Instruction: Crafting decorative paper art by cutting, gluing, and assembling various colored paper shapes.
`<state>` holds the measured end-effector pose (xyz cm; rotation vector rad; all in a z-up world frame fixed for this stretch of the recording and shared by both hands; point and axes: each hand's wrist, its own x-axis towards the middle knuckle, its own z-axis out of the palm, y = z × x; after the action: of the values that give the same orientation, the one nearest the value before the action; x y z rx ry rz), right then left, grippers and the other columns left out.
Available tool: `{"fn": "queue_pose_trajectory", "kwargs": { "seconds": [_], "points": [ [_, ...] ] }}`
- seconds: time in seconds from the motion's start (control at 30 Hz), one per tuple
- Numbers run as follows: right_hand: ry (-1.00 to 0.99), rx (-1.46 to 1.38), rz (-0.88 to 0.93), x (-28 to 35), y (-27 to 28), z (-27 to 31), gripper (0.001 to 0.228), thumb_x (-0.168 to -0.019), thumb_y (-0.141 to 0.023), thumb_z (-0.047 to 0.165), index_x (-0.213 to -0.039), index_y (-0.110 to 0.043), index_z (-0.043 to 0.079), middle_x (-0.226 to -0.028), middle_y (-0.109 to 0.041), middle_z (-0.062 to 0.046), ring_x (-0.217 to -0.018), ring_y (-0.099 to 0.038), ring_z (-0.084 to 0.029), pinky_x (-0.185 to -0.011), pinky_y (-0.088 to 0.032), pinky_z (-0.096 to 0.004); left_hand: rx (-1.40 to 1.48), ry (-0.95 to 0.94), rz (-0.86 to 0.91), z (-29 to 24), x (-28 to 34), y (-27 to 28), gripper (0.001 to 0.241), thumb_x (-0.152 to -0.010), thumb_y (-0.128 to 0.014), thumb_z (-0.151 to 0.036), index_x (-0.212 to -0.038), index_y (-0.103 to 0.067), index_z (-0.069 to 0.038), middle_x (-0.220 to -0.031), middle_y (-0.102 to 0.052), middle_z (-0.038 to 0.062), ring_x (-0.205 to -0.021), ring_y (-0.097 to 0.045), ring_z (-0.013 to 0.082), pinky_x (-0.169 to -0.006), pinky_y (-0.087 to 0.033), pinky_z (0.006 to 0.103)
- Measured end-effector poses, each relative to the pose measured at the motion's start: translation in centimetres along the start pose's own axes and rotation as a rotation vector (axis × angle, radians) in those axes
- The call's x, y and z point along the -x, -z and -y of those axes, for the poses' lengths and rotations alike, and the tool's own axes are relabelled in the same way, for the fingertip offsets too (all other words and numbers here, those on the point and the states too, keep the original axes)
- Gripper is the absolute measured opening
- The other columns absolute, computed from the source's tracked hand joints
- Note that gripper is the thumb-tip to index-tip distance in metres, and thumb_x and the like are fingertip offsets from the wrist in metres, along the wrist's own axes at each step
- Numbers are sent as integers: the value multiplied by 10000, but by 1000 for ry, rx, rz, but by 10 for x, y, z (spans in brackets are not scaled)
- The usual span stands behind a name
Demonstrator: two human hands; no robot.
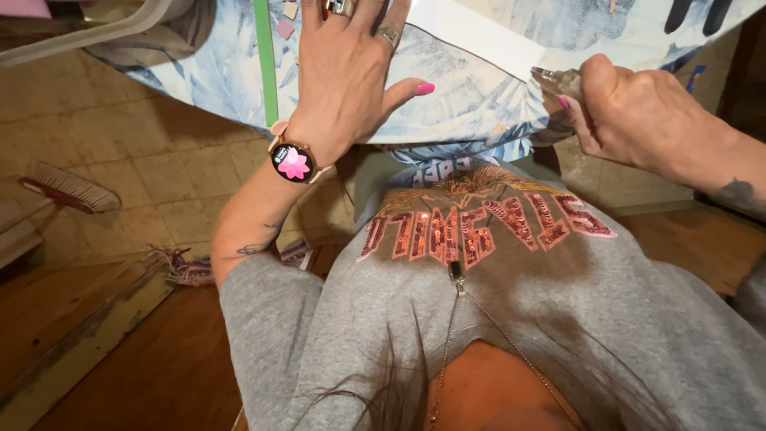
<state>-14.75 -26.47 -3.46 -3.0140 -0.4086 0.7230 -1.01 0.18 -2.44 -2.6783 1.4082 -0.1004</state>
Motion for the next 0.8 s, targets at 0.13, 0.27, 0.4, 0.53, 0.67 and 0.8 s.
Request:
{"fn": "queue_pose_trajectory", "kwargs": {
  "seconds": [0.13, 0.27, 0.4, 0.53, 0.67, 0.8],
  "points": [
    [41, 57, -44, 2, -5, -4, 291, -956, -410, 266, -859, -302, 15, -525, -424, -84, -329, -430, -254, -312, -357, -368, -16, -14, -10, 1, 0, 1, 831, -764, -539, -736, -1251, -430, -71, -1207, -423, 97, -1058, -391, 252, -822, -298, 400],
    [29, 36, -17, 1, -2, -2, 289, -947, -415, 258, -861, -289, 12, -531, -444, -90, -320, -432, -261, -312, -362, -373, -11, -19, -6, 3, 0, 0, 855, -751, -528, -755, -1252, -430, -70, -1213, -417, 102, -1063, -384, 251, -819, -298, 393],
    [11, 25, -34, 0, -2, 0, 297, -948, -406, 264, -853, -291, 7, -533, -437, -110, -337, -440, -296, -316, -353, -395, 57, -22, 12, 3, 0, -2, 876, -734, -547, -731, -1267, -412, -49, -1240, -398, 128, -1113, -351, 274, -872, -267, 429],
    [-8, -6, 21, -3, 5, 4, 280, -937, -398, 252, -854, -278, 13, -512, -423, -93, -314, -423, -270, -319, -374, -393, 145, -23, 41, 4, 0, -5, 891, -748, -547, -685, -1307, -371, -15, -1294, -344, 176, -1175, -289, 314, -935, -197, 493],
    [-13, 6, 24, -4, 6, 5, 276, -944, -390, 262, -867, -294, 15, -507, -436, -88, -325, -451, -273, -317, -392, -389, 162, -36, 35, 5, 0, -7, 884, -753, -532, -689, -1303, -393, -10, -1299, -339, 178, -1182, -287, 313, -941, -187, 497],
    [-4, 11, -8, -5, 4, 5, 269, -935, -411, 233, -877, -271, 11, -504, -416, -93, -317, -427, -280, -313, -369, -391, 157, -50, 43, 7, 0, -8, 895, -756, -514, -701, -1308, -381, -9, -1305, -332, 178, -1182, -282, 311, -936, -194, 501]
  ]
}}
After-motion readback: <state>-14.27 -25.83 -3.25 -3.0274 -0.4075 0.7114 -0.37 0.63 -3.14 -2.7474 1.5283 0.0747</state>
